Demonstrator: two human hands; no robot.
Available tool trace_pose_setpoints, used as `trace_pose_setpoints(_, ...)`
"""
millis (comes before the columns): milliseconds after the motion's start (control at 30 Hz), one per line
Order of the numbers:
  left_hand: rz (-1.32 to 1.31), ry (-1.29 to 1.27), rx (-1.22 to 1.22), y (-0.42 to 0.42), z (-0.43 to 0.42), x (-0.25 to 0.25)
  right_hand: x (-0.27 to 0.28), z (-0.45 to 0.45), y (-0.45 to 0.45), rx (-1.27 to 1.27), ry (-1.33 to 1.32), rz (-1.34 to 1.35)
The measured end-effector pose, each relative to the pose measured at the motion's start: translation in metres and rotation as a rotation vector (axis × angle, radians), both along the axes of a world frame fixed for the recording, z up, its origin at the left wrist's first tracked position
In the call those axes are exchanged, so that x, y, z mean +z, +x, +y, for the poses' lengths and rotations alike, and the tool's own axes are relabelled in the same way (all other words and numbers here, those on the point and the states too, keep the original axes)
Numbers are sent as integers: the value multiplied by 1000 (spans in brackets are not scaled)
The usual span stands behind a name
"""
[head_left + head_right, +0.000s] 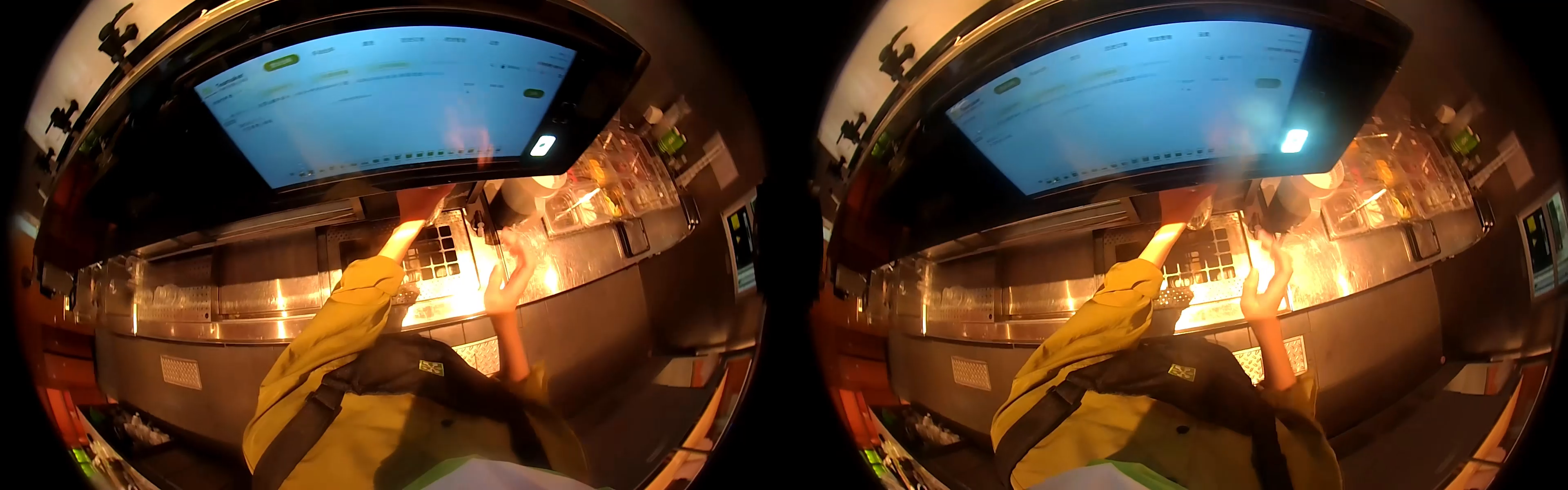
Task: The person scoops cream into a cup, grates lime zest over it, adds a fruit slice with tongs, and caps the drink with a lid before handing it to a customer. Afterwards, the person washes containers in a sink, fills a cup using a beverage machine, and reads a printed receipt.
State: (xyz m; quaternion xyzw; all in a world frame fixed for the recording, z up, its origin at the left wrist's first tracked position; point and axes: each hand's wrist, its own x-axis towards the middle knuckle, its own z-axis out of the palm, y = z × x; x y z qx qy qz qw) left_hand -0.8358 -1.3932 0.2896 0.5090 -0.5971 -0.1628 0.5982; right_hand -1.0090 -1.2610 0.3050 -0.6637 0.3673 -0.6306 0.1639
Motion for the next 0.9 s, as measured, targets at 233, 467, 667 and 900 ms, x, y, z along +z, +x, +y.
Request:
trace_pose_setpoints(233,-54,14,-102,5,8,29,-190,123,-85,-223,855,-220)
trace_pose_setpoints(467,-222,111,47,11,-19,-38,-454,254,-166,-133,1772,11)
trace_pose_setpoints(667,-350,280,1,9,-6,-12,-393,243,-146,-85,1797,22)
trace_pose_setpoints(900,-7,31,-122,6,-8,-7,-334,224,-125,-184,1626,-165)
